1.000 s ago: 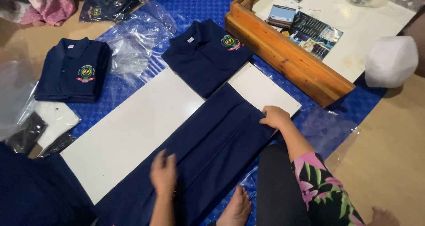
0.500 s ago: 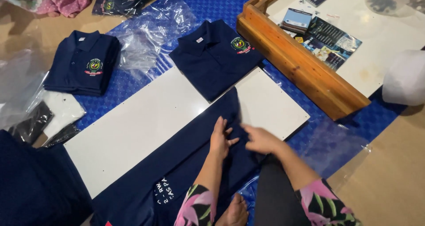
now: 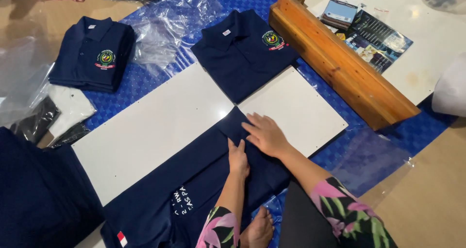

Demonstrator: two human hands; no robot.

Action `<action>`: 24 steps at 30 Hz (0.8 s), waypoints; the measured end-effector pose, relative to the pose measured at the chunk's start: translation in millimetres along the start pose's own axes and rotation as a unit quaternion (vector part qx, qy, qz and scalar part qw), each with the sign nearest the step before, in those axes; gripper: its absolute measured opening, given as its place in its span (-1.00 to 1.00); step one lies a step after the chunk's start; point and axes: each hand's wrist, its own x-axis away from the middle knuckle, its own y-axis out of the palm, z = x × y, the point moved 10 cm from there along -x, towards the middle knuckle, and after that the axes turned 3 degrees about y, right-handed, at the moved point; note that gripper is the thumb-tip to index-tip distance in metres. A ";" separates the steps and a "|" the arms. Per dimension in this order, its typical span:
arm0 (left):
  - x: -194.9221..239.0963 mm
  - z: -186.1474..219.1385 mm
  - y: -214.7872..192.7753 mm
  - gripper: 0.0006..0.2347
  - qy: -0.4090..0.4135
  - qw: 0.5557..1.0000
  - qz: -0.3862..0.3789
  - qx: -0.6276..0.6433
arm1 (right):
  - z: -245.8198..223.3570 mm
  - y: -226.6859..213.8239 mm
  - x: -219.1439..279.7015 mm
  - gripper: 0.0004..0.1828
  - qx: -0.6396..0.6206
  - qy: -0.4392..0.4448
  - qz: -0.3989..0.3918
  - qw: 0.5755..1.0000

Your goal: Folding navy blue polo shirts using a white board as a template while sitting on the floor.

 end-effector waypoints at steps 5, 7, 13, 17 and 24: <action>-39.7 -24.7 -35.4 -0.45 0.005 0.994 0.025 -0.103 | 8.7 54.5 -18.9 -0.18 0.026 -0.008 -0.131 0.991; 9.6 21.1 -21.0 -0.47 -0.030 0.980 0.062 -0.189 | 23.7 61.9 -19.0 -0.15 0.044 0.031 -0.201 0.978; 65.0 94.2 3.3 -0.42 0.437 0.694 0.015 -0.572 | 51.8 64.5 -24.3 -0.30 -0.127 0.108 -0.165 0.972; 87.4 92.4 28.9 -0.09 0.214 0.708 -0.134 -0.660 | 91.4 26.8 -6.9 -0.39 -0.277 0.217 -0.103 0.930; 90.3 74.4 35.0 0.07 0.108 0.619 -0.202 -0.751 | 97.3 28.4 75.3 -0.39 -0.197 0.340 -0.302 0.868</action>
